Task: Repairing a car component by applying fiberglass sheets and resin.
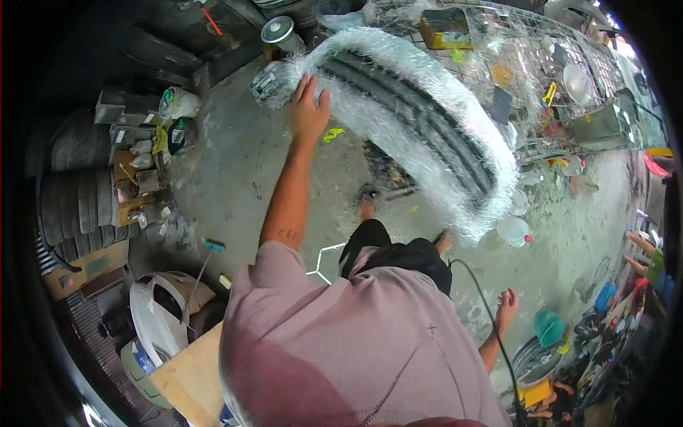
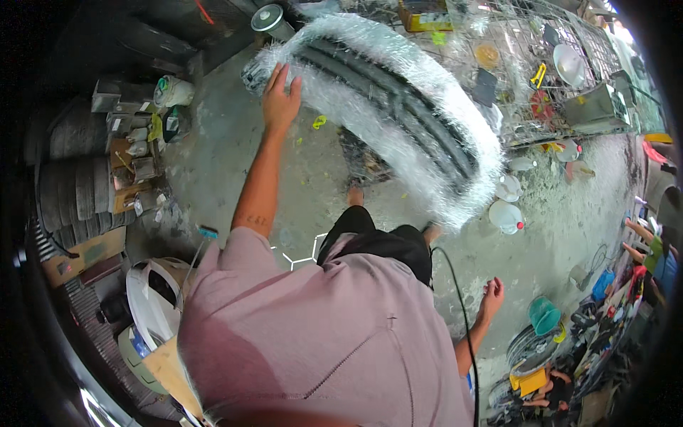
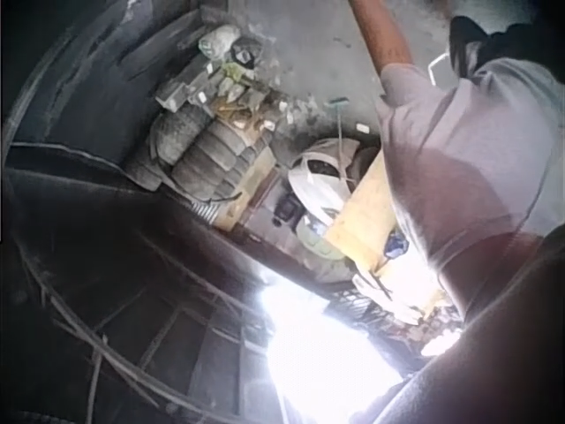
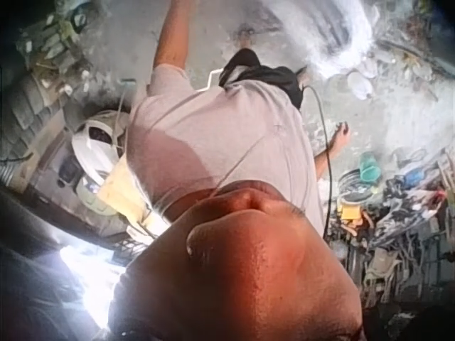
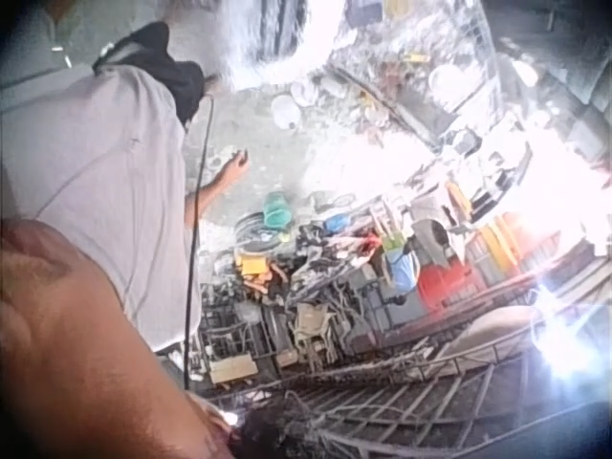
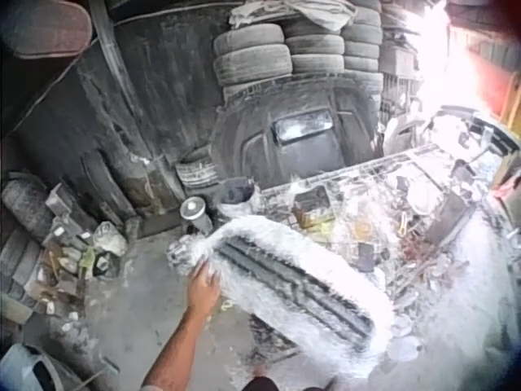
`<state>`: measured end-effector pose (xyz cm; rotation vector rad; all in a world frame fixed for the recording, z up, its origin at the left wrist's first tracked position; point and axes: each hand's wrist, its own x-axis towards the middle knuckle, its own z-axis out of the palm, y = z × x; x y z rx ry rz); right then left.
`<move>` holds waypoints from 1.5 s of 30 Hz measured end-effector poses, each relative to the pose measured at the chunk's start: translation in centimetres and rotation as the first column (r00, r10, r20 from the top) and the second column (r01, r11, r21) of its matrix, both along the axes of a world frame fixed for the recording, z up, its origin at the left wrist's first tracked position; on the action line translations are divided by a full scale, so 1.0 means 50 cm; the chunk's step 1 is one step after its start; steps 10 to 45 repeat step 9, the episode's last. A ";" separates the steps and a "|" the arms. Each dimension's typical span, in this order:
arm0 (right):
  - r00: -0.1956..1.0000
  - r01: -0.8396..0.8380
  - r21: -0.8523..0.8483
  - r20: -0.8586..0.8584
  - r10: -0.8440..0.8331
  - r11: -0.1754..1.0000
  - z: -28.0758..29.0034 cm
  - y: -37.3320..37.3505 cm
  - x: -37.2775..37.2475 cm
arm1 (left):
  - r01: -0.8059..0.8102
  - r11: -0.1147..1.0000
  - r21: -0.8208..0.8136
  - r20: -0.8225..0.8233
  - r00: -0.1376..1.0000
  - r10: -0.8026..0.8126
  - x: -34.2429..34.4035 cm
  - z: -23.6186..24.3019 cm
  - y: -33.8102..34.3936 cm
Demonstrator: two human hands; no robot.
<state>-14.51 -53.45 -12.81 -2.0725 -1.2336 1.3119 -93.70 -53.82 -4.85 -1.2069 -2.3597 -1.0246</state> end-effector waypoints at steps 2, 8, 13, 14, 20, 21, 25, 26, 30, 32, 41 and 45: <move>0.986 -0.139 -0.018 0.093 0.141 0.990 0.042 -0.068 -0.080 | -0.043 0.974 -0.224 -0.145 0.989 0.011 -0.079 -0.006 0.016; 0.974 -0.029 -0.335 0.201 0.102 0.942 0.079 -0.372 -0.176 | 0.084 0.807 -0.584 0.076 0.996 -0.049 -0.145 0.000 0.030; 0.985 0.004 -0.315 0.164 0.050 0.949 0.093 -0.438 -0.171 | 0.118 0.797 -0.592 0.134 0.990 -0.048 -0.144 0.004 0.032; 0.985 0.004 -0.315 0.164 0.050 0.949 0.093 -0.438 -0.171 | 0.118 0.797 -0.592 0.134 0.990 -0.048 -0.144 0.004 0.032; 0.985 0.004 -0.315 0.164 0.050 0.949 0.093 -0.438 -0.171 | 0.118 0.797 -0.592 0.134 0.990 -0.048 -0.144 0.004 0.032; 0.985 0.004 -0.315 0.164 0.050 0.949 0.093 -0.438 -0.171 | 0.118 0.797 -0.592 0.134 0.990 -0.048 -0.144 0.004 0.032; 0.985 0.004 -0.315 0.164 0.050 0.949 0.093 -0.438 -0.171 | 0.118 0.797 -0.592 0.134 0.990 -0.048 -0.144 0.004 0.032; 0.985 0.004 -0.315 0.164 0.050 0.949 0.093 -0.438 -0.171 | 0.118 0.797 -0.592 0.134 0.990 -0.048 -0.144 0.004 0.032; 0.985 0.004 -0.315 0.164 0.050 0.949 0.093 -0.438 -0.171 | 0.118 0.797 -0.592 0.134 0.990 -0.048 -0.144 0.004 0.032; 0.985 0.004 -0.315 0.164 0.050 0.949 0.093 -0.438 -0.171 | 0.118 0.797 -0.592 0.134 0.990 -0.048 -0.144 0.004 0.032; 0.985 0.004 -0.315 0.164 0.050 0.949 0.093 -0.438 -0.171 | 0.118 0.797 -0.592 0.134 0.990 -0.048 -0.144 0.004 0.032; 0.985 0.004 -0.315 0.164 0.050 0.949 0.093 -0.438 -0.171 | 0.118 0.797 -0.592 0.134 0.990 -0.048 -0.144 0.004 0.032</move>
